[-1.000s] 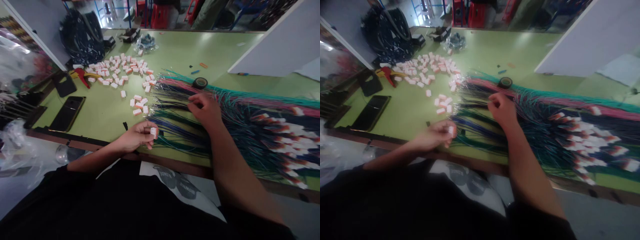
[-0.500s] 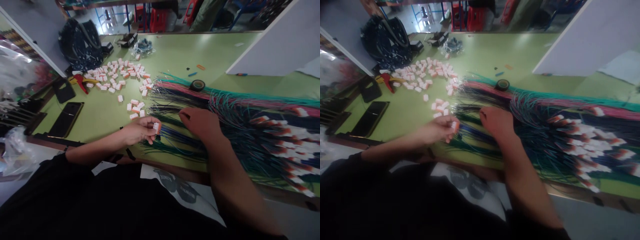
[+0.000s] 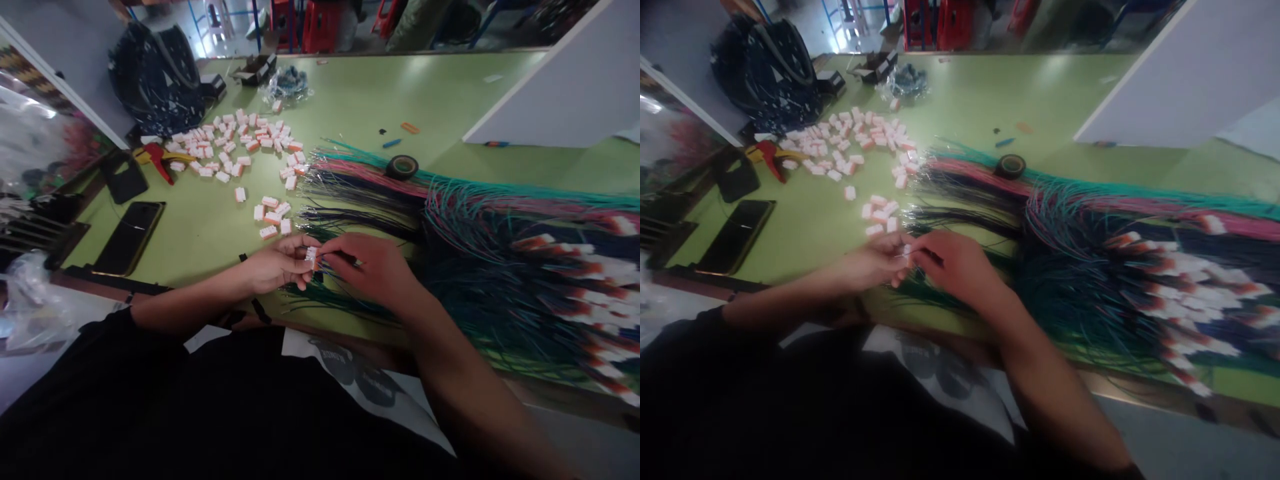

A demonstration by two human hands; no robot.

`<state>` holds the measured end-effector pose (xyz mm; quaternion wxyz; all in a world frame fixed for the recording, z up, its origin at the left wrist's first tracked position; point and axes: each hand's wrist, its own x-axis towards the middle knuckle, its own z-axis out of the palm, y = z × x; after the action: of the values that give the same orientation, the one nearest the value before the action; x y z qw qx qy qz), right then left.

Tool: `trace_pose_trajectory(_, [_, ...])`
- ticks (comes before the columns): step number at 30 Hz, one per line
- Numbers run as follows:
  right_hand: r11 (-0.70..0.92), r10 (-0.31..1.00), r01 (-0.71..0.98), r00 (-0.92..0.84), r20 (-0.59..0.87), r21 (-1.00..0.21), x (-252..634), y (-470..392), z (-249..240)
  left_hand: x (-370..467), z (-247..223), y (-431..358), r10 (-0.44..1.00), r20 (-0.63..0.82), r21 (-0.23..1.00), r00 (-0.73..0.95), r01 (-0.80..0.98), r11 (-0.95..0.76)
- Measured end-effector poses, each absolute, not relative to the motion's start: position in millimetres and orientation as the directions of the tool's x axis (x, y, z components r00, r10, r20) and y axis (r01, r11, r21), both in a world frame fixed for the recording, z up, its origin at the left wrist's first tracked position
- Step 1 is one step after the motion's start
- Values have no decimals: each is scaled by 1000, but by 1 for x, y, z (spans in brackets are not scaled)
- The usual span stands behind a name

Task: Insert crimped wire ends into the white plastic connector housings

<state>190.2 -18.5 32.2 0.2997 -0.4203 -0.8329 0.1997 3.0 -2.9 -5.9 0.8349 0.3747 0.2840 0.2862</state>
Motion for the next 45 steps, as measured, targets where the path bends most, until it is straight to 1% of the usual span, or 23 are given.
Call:
trace_pose_trajectory(2, [550,831,566,-443,336,-614,189,-21,32,3,-6,-3,693,-251,787,676,-274,553])
trace_pose_trajectory(6, [485,871,583,-392,296,-652,196,-23,35,2,-7,-2,688,-246,781,682,-282,558])
trace_pose_trajectory(11, [453,890,629,-366,274,-632,197,-24,33,2,-6,-2,690,-261,772,675,-283,569])
trace_pose_trajectory(16, [433,898,680,-377,225,-592,194,-24,32,2,-5,-3,688,-267,769,675,-282,574])
trace_pose_trajectory(28, [491,871,745,-420,255,-451,192,-27,32,3,-2,-4,692,-283,758,664,-287,586])
trace_pose_trajectory(35, [577,817,700,-481,319,-422,191,-29,31,4,0,-7,707,-289,776,646,-275,568])
trace_pose_trajectory(39, [595,803,681,-499,326,-427,189,-29,27,4,2,-8,718,-290,792,633,-262,551])
trace_pose_trajectory(45, [612,791,676,-516,328,-411,188,-28,23,5,0,-8,705,-263,822,658,-230,521])
